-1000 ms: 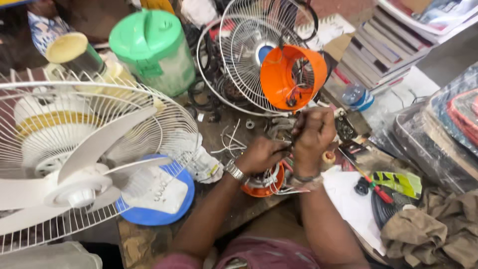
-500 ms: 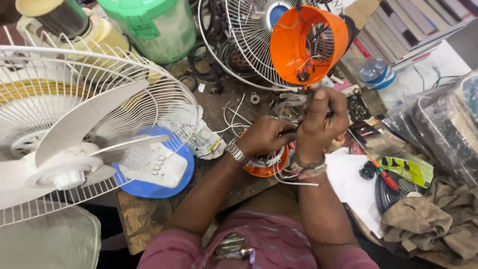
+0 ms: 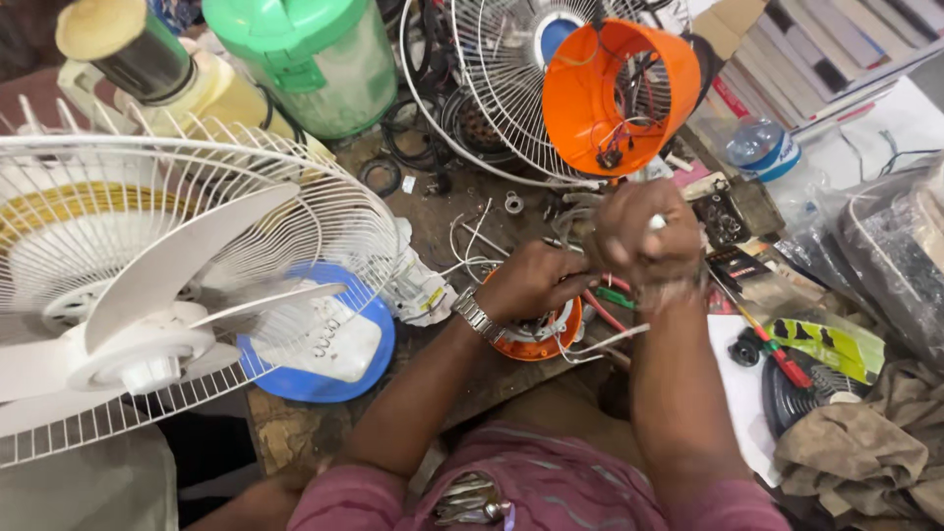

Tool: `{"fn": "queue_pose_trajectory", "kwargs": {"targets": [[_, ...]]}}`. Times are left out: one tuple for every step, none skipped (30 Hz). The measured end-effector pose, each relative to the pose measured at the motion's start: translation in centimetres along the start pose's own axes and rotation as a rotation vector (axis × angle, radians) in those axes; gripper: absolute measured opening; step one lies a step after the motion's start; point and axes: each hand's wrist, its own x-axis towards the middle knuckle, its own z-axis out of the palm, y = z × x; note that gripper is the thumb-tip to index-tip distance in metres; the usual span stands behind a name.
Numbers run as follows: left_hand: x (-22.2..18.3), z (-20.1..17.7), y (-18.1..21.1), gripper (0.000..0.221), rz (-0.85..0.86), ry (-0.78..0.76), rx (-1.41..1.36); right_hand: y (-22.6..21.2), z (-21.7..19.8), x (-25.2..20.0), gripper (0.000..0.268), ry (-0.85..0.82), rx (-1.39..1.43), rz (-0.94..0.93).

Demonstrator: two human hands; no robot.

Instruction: The person disassembles a small electric motor, removes the rotor, and uses a hammer to tap the shaft. They then reassemble the motor components on a cluttered workbench.

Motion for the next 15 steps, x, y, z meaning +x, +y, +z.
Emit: {"fn": "queue_pose_trajectory", "kwargs": {"targets": [[-0.3, 0.2, -0.1, 0.019, 0.019, 0.031, 0.027, 0.9, 0.9, -0.8, 0.035, 0.281, -0.226, -0.044], [-0.2, 0.3, -0.2, 0.018, 0.043, 0.067, 0.06, 1.7, 2.0, -1.2, 0.039, 0.552, -0.456, -0.097], [-0.3, 0.4, -0.2, 0.018, 0.066, 0.103, 0.092, 2.6, 3.1, -1.4, 0.039, 0.717, -0.602, -0.202], [-0.1, 0.3, -0.1, 0.02, 0.088, 0.092, 0.069, 3.0, 4.2, -1.7, 0.04, 0.887, -0.757, -0.326], [-0.1, 0.1, 0.0, 0.022, 0.11, 0.081, 0.046, 3.2, 5.0, -1.8, 0.04, 1.052, -0.912, -0.455], [0.1, -0.2, 0.1, 0.025, 0.137, 0.071, 0.027, 3.2, 5.4, -1.6, 0.041, 1.006, -0.91, -0.443], [0.5, -0.5, 0.2, 0.023, 0.133, 0.065, 0.032, 2.9, 5.5, -1.3, 0.041, 0.96, -0.908, -0.43], [0.5, -0.5, 0.4, 0.021, 0.114, 0.059, 0.023, 2.7, 5.7, -1.4, 0.042, 0.921, -0.908, -0.396], [0.5, -0.5, 0.3, 0.019, 0.096, 0.052, 0.015, 2.2, 5.3, -1.4, 0.043, 0.867, -0.856, -0.331], [0.1, -0.1, 0.3, 0.018, 0.047, 0.031, 0.022, 1.5, 4.8, -1.9, 0.046, 0.82, -0.801, -0.239], [0.2, 0.0, -0.1, 0.016, 0.0, 0.008, 0.028, 0.9, 4.2, -2.3, 0.048, 0.774, -0.743, -0.148], [0.2, 0.0, -0.4, 0.016, -0.036, -0.02, 0.044, 0.4, 3.6, -2.5, 0.046, 0.7, -0.637, -0.161], [-0.2, 0.3, -0.1, 0.018, 0.001, 0.01, -0.001, -0.1, 3.4, -2.7, 0.045, 0.627, -0.531, -0.175], [0.0, 0.0, -0.2, 0.02, 0.053, 0.046, -0.026, -0.6, 3.0, -2.3, 0.047, 0.582, -0.523, -0.161], [0.2, -0.3, 0.0, 0.022, 0.106, 0.083, -0.051, -1.1, 2.9, -1.9, 0.049, 0.537, -0.515, -0.147]]}}
